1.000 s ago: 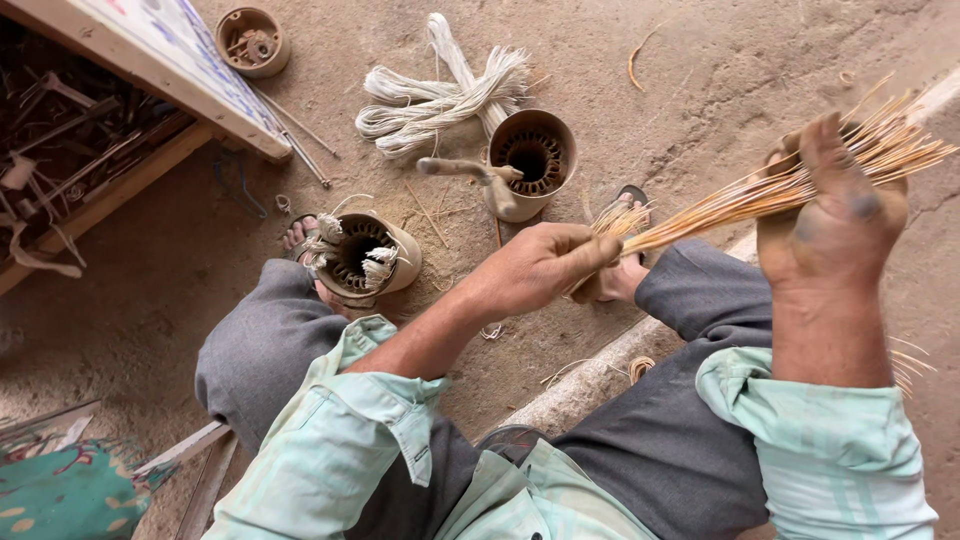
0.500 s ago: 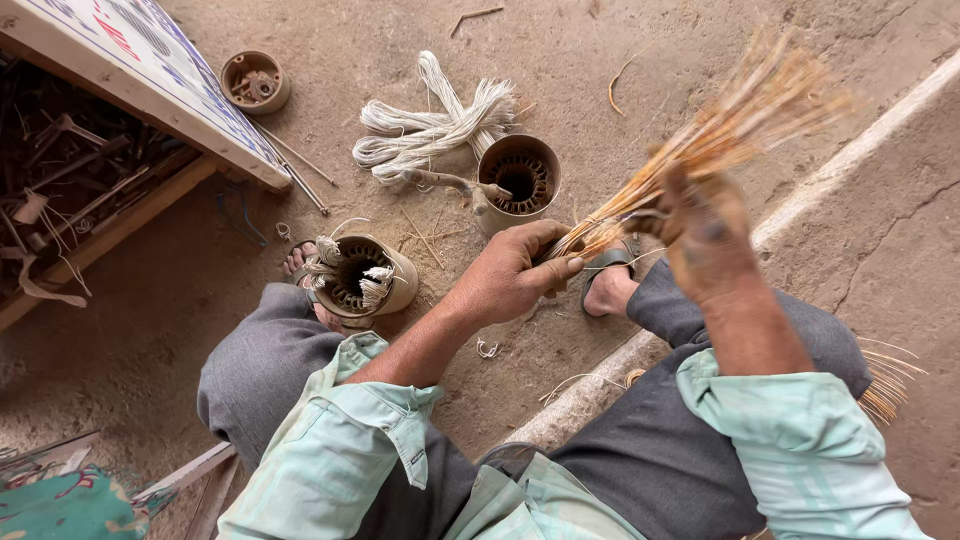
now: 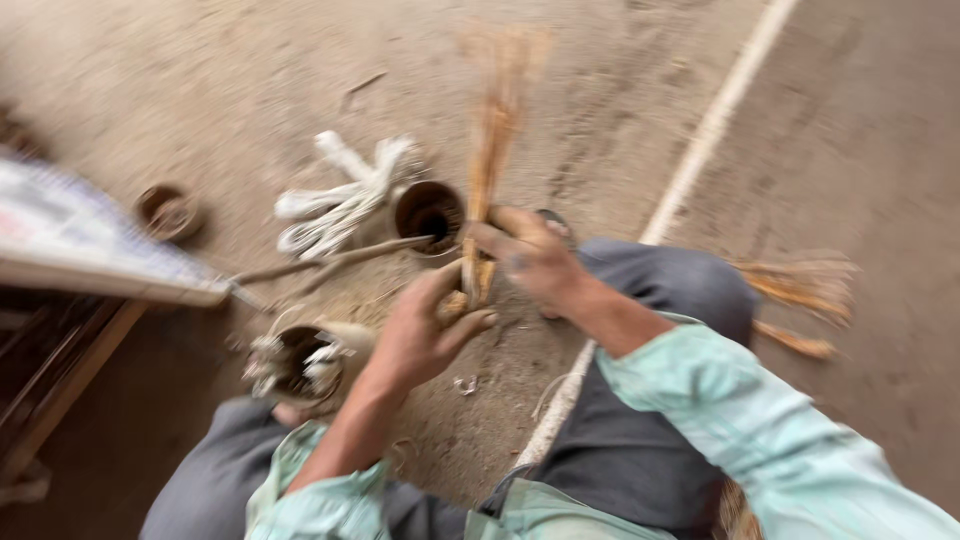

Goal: The person sits on the ground assembling a broom from long dried stalks. They align and even up the stalks by hand, tap the bundle against the ground, trim the ends with shears, comb through the strands with a metal rake tool, and begin binding the handle with string.

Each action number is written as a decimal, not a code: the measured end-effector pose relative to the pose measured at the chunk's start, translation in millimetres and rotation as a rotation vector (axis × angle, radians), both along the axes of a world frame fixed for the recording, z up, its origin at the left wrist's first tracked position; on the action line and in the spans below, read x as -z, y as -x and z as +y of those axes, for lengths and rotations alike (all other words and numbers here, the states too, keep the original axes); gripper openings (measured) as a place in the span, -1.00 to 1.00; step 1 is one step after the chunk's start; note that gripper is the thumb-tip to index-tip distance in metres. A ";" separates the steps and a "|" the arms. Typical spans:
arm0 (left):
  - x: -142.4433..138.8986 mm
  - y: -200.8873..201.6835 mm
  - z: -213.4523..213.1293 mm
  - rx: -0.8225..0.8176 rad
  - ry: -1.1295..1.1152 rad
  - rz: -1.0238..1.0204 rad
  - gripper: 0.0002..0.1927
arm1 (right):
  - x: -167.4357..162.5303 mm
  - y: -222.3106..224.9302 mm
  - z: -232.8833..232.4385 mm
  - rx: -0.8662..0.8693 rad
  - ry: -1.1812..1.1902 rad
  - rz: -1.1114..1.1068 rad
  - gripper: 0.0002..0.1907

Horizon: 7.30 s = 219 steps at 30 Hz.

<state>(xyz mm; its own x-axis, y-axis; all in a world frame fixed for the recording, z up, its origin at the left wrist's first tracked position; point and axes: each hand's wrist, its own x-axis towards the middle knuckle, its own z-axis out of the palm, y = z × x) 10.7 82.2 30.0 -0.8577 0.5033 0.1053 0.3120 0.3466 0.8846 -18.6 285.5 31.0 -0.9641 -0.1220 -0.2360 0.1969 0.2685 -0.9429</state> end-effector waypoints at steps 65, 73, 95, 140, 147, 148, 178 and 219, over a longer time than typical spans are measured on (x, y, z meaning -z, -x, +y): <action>77.9 -32.4 -9.2 0.159 0.569 -0.649 -0.36 | 252.8 -123.1 287.4 0.629 -1.159 -0.391 -0.60; 48.2 -38.6 -15.0 0.136 0.523 -0.458 -0.38 | 195.5 -113.4 306.3 0.488 -0.967 -0.083 -0.56; 35.3 -6.9 1.4 0.121 -0.378 -0.715 -0.47 | -59.7 -42.6 79.1 -0.012 -0.605 0.744 -0.88; 26.8 15.4 17.5 -0.208 -0.867 -0.760 -0.67 | 24.2 -76.1 -1.3 -0.226 0.103 -0.235 -0.74; 32.3 11.6 10.7 -0.305 -0.734 -0.788 -0.65 | 18.0 -67.3 -4.0 -0.190 0.106 -0.196 -0.73; 33.2 10.4 8.5 -0.312 -0.750 -0.803 -0.65 | 17.9 -66.7 -4.3 -0.173 0.120 -0.197 -0.73; 26.4 -58.8 25.7 -0.260 -0.905 -0.912 -0.60 | 27.8 -72.9 19.3 0.251 0.571 -0.276 -0.78; 31.5 -54.1 35.8 -0.277 -0.796 -0.954 -0.58 | 26.3 -71.5 34.4 0.306 0.736 -0.259 -0.80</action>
<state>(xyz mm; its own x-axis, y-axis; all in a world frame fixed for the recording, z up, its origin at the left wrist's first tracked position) 64.8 117.9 -1.4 -0.8254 0.3777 -0.4195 -0.5576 -0.4297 0.7102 52.9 319.9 4.7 -0.9059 -0.0737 -0.4171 0.3957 -0.4985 -0.7713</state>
